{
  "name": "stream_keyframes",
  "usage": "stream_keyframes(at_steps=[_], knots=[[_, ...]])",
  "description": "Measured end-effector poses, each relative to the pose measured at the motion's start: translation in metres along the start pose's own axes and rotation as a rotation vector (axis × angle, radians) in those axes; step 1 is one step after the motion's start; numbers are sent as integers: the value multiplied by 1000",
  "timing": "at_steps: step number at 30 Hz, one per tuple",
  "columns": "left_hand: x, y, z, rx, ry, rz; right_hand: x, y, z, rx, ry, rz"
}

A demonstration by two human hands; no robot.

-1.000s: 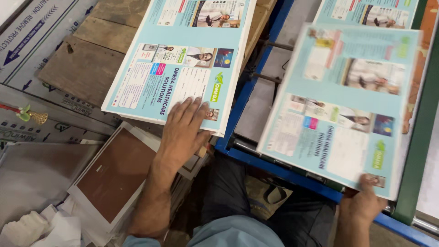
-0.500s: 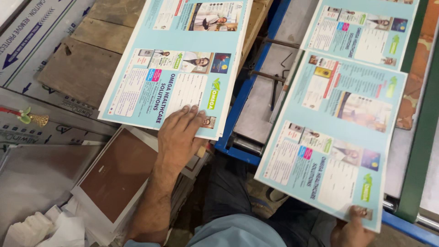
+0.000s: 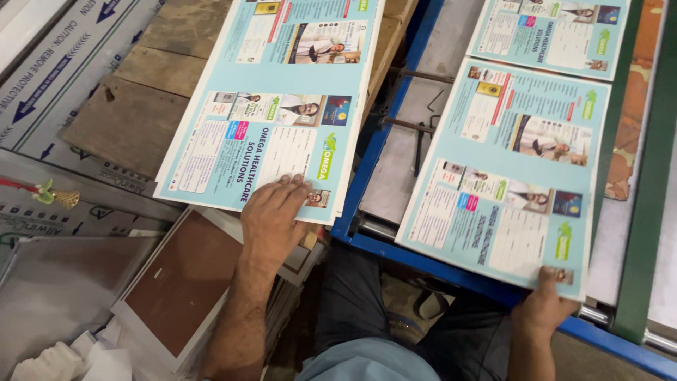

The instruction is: The person sits on the floor and sorts printed brochures from a stack on a wooden surface onto a blue conveyor belt. They pick up individual sheets and place them onto the moving belt, repeating the action throughout the video.

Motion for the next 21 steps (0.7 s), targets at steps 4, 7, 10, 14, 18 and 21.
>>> stream_keyframes(at_steps=[4, 7, 10, 14, 18, 21], knots=[[0, 1, -1, 23, 10, -13, 8, -31, 26, 22, -92, 108], [1, 1, -1, 6, 15, -10, 14, -31, 40, -40, -128, 252], [1, 0, -1, -20, 16, -14, 21, -15, 45, -114, -91, 406], [3, -4, -2, -78, 7, 0, 22, 13, 46, -216, -38, 499], [1, -10, -4, -199, 15, 68, 8, 35, 60, -261, -40, 528], [-19, -16, -21, -195, 192, 15, -15, 48, 83, -332, -93, 524]])
Point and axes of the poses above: each hand's wrist, its own y-axis away from the middle knuckle, its own z-axis out of the palm, x = y × z, the point moved 8 cm from there along -y, towards the middle knuckle, and after that the axes turned 2 degrees about -z, right-handed, at the moved point
